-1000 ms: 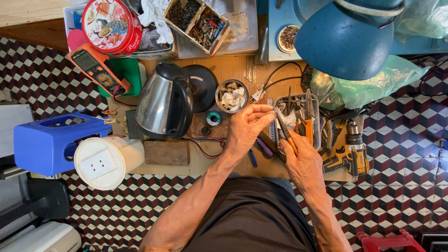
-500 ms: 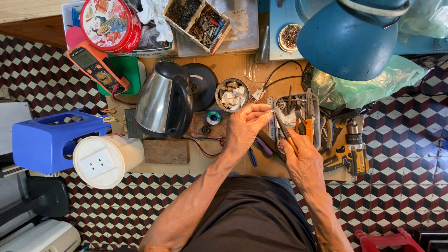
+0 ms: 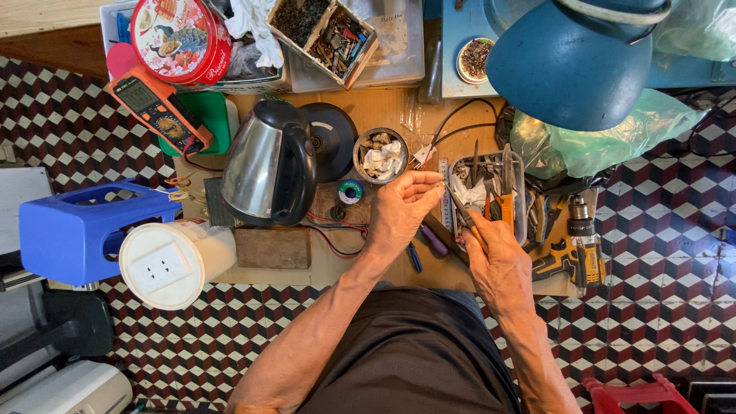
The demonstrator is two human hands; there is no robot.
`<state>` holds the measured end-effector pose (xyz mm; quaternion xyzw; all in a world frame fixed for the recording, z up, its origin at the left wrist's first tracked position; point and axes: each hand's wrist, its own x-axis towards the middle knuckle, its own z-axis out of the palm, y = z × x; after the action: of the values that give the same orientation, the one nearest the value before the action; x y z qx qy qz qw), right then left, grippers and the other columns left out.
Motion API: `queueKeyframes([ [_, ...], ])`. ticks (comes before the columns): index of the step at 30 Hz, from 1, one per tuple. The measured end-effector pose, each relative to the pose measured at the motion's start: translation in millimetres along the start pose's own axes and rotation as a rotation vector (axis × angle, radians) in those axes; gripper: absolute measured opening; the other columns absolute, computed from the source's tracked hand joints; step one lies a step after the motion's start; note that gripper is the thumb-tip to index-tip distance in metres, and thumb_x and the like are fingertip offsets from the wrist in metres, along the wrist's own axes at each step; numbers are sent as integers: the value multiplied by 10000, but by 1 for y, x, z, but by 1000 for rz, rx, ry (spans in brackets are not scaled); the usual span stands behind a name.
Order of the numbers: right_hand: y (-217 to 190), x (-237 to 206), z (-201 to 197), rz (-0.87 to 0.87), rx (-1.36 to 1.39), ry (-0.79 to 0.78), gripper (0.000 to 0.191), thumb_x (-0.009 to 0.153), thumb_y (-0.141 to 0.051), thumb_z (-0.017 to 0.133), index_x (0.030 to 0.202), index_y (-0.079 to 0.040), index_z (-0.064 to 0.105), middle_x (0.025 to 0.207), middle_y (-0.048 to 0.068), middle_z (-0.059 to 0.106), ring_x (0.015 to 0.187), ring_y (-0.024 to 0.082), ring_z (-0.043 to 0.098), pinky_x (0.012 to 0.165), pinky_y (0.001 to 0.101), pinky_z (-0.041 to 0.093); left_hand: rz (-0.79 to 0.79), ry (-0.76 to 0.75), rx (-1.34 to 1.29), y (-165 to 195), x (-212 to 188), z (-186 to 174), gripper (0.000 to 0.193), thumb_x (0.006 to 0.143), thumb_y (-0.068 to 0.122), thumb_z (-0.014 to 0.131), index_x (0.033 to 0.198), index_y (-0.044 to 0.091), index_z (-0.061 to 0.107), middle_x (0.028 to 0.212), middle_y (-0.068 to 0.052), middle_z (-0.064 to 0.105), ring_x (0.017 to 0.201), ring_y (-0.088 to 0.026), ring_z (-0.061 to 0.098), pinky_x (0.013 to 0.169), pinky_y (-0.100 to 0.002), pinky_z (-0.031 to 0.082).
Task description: The person stands at a cluttered workbench disassembling and reworking a small electric motor. They hold the motor housing in one hand while using pliers, a screwdriver, and a small knife to pry, cut, and adjust internal components, at one point reaching into a tray of tools to select implements, and finally setting the motor down on the bench.
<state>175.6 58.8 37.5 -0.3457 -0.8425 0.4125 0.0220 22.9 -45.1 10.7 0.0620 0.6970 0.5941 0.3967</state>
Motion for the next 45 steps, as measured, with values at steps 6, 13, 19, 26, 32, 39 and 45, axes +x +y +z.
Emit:
queueKeyframes([
  [6,1,0,1,55,-19,-37,376,965,-174,651,1338,-125,648,1011,133,658,849,281,680,757,390,538,56,-15,15,-2,0,0,269,943,137,732,1182,18,706,1054,-88,764,984,-124,733,884,-247,605],
  [13,3,-1,-1,-17,-95,-29,394,955,-175,658,1346,-125,647,1006,129,645,846,295,671,740,404,530,37,-54,15,-6,4,-4,278,936,127,738,1192,22,707,1054,-97,772,981,-128,735,884,-245,602],
  [19,2,-1,1,13,-56,-34,401,953,-188,660,1349,-130,649,995,130,635,858,300,664,758,416,522,29,-58,28,-12,6,-6,282,933,123,742,1191,17,700,1062,-97,770,999,-128,735,892,-249,602],
  [26,3,1,2,52,83,-73,266,986,-214,653,1196,-52,657,991,146,657,897,328,669,800,412,518,35,-78,-24,-10,7,-5,280,938,108,738,1196,6,694,1064,-106,764,1010,-128,726,908,-252,593],
  [32,13,-1,10,22,77,6,248,990,-233,658,1097,-11,628,997,156,667,860,325,673,743,409,518,84,-113,-20,10,0,-2,292,940,115,730,1213,24,683,1097,-105,755,1034,-136,729,910,-254,610],
  [39,32,-10,19,10,207,109,176,983,-188,716,1024,-32,645,862,85,629,727,193,606,682,322,495,57,-161,62,38,-29,5,255,920,163,758,1130,34,693,1038,-82,779,961,-128,760,790,-272,642],
  [45,44,-17,22,-55,305,132,189,998,-196,718,978,-34,622,866,52,598,728,148,552,689,279,473,217,-225,96,45,-47,8,177,939,173,765,1052,38,739,959,-50,796,894,-113,780,816,-247,650],
])
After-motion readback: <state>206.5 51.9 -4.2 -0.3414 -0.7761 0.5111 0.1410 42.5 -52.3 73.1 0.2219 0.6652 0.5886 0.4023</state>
